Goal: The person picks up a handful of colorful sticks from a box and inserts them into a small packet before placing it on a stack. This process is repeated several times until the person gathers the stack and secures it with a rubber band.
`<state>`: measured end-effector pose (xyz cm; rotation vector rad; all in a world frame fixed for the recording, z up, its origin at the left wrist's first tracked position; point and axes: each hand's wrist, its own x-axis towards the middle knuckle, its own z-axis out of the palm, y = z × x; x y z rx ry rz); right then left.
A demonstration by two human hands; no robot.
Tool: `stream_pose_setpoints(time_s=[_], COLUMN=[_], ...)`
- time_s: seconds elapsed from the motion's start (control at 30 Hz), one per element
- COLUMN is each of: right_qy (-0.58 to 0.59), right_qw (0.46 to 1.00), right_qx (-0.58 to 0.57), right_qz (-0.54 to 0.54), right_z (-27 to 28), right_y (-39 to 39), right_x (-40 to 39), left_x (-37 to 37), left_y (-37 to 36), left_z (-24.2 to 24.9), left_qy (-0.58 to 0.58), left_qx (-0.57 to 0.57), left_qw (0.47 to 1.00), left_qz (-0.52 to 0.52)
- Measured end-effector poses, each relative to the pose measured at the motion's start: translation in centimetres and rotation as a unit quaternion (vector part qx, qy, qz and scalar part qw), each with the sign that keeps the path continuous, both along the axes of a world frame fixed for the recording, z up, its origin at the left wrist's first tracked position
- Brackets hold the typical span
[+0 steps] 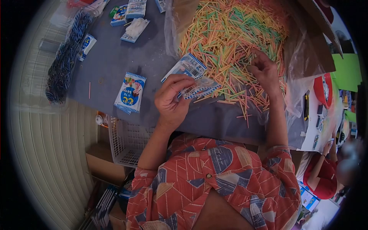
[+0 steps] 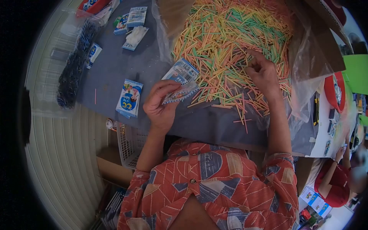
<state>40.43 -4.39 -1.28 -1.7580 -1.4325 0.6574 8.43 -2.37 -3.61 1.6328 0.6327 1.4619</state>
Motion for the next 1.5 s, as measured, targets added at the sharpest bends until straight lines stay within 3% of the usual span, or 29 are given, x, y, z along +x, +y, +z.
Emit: stream_pose_setpoints(time_s=[0.13,0.2,0.23,0.33,0.4,0.47,0.63,0.7,0.83,0.93,0.97,1.03,1.07,1.17,1.3,1.37,1.5], right_qy=[-0.047,-0.299,-0.298,-0.361,-0.352,-0.238,-0.113,0.013,0.122,0.289,0.290,0.252,0.148,0.047,0.102,0.228,0.095], right_qw=[0.998,0.936,0.935,0.917,0.921,0.954,0.984,0.995,0.988,0.933,0.932,0.922,0.931,0.937,0.929,0.905,0.914], right_qx=[-0.014,0.077,0.098,-0.002,0.048,0.135,0.114,0.095,0.098,0.211,0.213,0.246,0.269,0.273,0.286,0.330,0.362], right_qz=[0.048,0.168,0.165,0.169,0.159,0.121,0.071,0.028,-0.001,0.047,0.045,0.159,0.195,0.212,0.211,0.139,0.156], right_z=[0.8,-0.5,-1.1,1.2,0.4,0.5,1.8,1.5,3.4,7.3,7.6,8.0,7.8,7.4,7.5,8.5,8.9], right_y=[0.2,1.0,1.1,1.1,1.1,1.2,0.1,-0.2,-1.3,-3.1,-3.4,-3.3,-3.0,-2.7,-3.6,-4.2,-4.2], right_x=[-0.9,-1.5,-1.9,-2.7,-1.5,-0.8,0.5,0.7,-1.2,-5.7,-6.7,-8.4,-8.3,-8.9,-9.0,-9.1,-9.0], left_x=[-0.1,-0.1,-0.1,-0.2,0.0,0.0,0.6,1.1,2.3,2.8,3.0,3.4,3.6,3.4,3.0,2.8,2.5], left_y=[-0.1,-0.2,-0.2,-0.5,-0.8,-0.9,-0.7,-0.8,-1.2,-1.5,-1.6,-1.6,-1.7,-2.0,-1.8,-1.8,-1.7], left_z=[-0.8,-0.7,-0.6,-0.6,-0.8,-0.8,-0.2,0.5,0.5,0.6,0.6,0.5,0.6,0.9,0.4,0.0,0.0], left_qy=[-0.036,-0.038,-0.039,-0.024,-0.008,0.013,0.045,0.047,0.047,0.073,0.076,0.069,0.069,0.073,0.081,0.077,0.054], left_qx=[-0.014,0.000,0.012,-0.008,-0.024,-0.037,-0.048,-0.054,-0.049,-0.037,-0.036,-0.031,-0.029,-0.010,0.022,0.020,0.008], left_qw=[0.999,0.999,0.999,1.000,1.000,0.999,0.998,0.997,0.998,0.996,0.996,0.997,0.997,0.997,0.996,0.997,0.998], left_qz=[-0.008,-0.013,-0.016,-0.002,0.002,0.014,0.007,-0.003,-0.013,-0.019,-0.021,-0.029,-0.030,-0.024,-0.018,-0.018,-0.017])
